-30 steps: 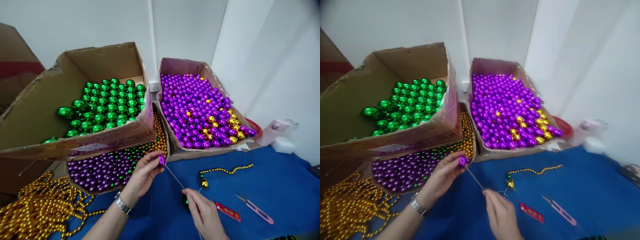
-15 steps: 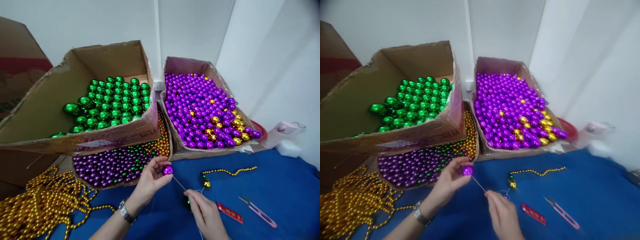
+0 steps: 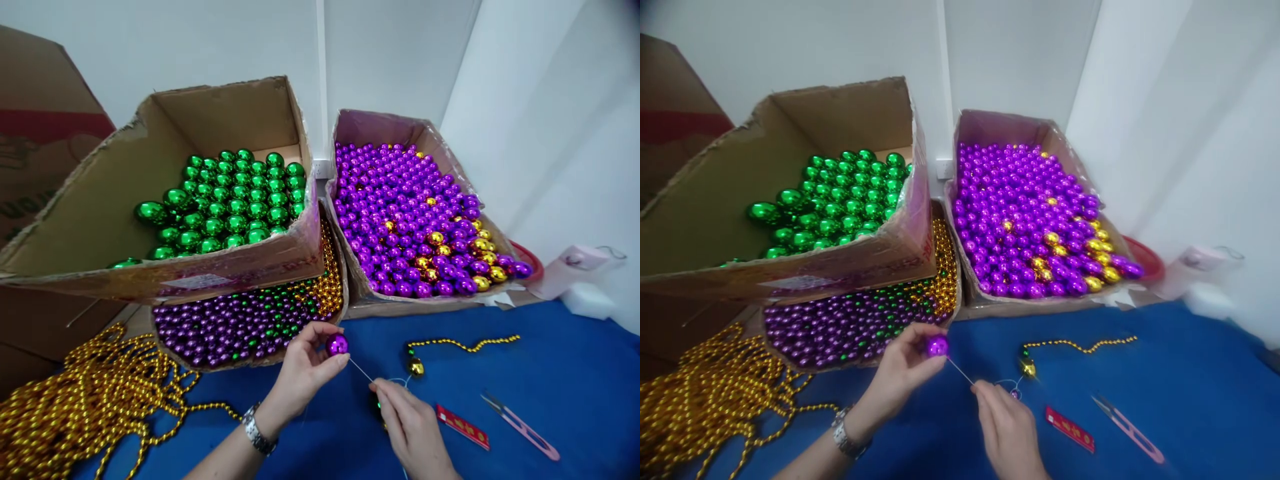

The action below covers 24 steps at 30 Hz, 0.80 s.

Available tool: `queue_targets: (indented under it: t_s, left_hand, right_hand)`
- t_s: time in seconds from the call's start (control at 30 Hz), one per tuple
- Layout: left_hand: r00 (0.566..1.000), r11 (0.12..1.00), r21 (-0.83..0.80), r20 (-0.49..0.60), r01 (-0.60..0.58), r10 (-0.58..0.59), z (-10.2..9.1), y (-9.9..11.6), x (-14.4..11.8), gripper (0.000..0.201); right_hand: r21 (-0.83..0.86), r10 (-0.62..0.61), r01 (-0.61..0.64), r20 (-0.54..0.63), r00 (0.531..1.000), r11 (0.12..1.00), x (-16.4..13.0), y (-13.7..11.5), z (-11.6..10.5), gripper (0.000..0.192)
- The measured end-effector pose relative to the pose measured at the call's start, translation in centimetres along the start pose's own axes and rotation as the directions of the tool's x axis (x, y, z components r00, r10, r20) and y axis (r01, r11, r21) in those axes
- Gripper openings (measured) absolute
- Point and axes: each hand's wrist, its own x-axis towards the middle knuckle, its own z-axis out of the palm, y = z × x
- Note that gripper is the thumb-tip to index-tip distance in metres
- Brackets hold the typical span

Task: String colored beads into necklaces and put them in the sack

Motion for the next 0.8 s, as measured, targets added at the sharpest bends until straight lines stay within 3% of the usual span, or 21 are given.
queue_targets:
  t_s: [0.2, 0.27, 0.33, 0.4, 0.47, 0.53, 0.6, 0.7, 0.8]
  left_hand:
    - [0.994, 0.998, -0.012, 0.088, 0.065, -0.064, 0.4, -0.5, -0.7, 0.037]
    - [0.992, 0.997, 0.053, 0.115, 0.050, -0.056, -0.3, -0.6, -0.5, 0.039]
    - [0.998, 0.976, 0.216, 0.057, -0.016, 0.004, -1.7, -0.6, 0.4, 0.036]
    - [0.993, 0.847, 0.523, -0.018, -0.089, 0.116, -3.5, -0.4, 1.7, 0.027]
    - [0.978, 0.576, 0.805, 0.025, -0.143, 0.209, -5.5, 0.0, 3.1, 0.021]
    - [0.969, 0.353, 0.917, 0.111, -0.186, 0.222, -7.1, 0.5, 4.1, 0.019]
    - [0.969, 0.219, 0.957, 0.148, -0.191, 0.199, -8.4, 1.0, 4.4, 0.021]
    - [0.982, 0.124, 0.984, 0.108, -0.127, 0.152, -9.9, 1.0, 4.2, 0.024]
    - [0.991, 0.186, 0.979, 0.057, -0.079, 0.119, -10.9, 0.4, 3.9, 0.025]
  right_hand:
    - [0.016, 0.004, -0.004, 0.008, 1.000, 1.000, 0.0, -0.2, -0.1, 0.024]
    - [-0.002, -0.007, 0.007, -0.013, 1.000, 1.000, 0.0, -0.1, -0.3, 0.024]
    - [-0.028, -0.018, 0.017, -0.045, 0.999, 0.999, 0.0, 0.0, -0.4, 0.023]
    - [-0.046, -0.023, 0.020, -0.069, 0.997, 0.999, 0.0, 0.1, -0.4, 0.022]
    - [-0.048, -0.020, 0.016, -0.078, 0.997, 0.999, 0.0, 0.2, -0.4, 0.021]
    - [-0.042, -0.018, 0.015, -0.076, 0.997, 0.999, 0.0, 0.2, -0.4, 0.022]
    - [-0.041, -0.020, 0.017, -0.072, 0.997, 0.999, -0.1, 0.3, -0.4, 0.022]
    - [-0.039, -0.014, 0.012, -0.055, 0.998, 0.999, -0.2, 0.4, -0.3, 0.022]
    - [-0.038, -0.016, 0.015, -0.041, 0.999, 0.999, -0.2, 0.5, 0.0, 0.023]
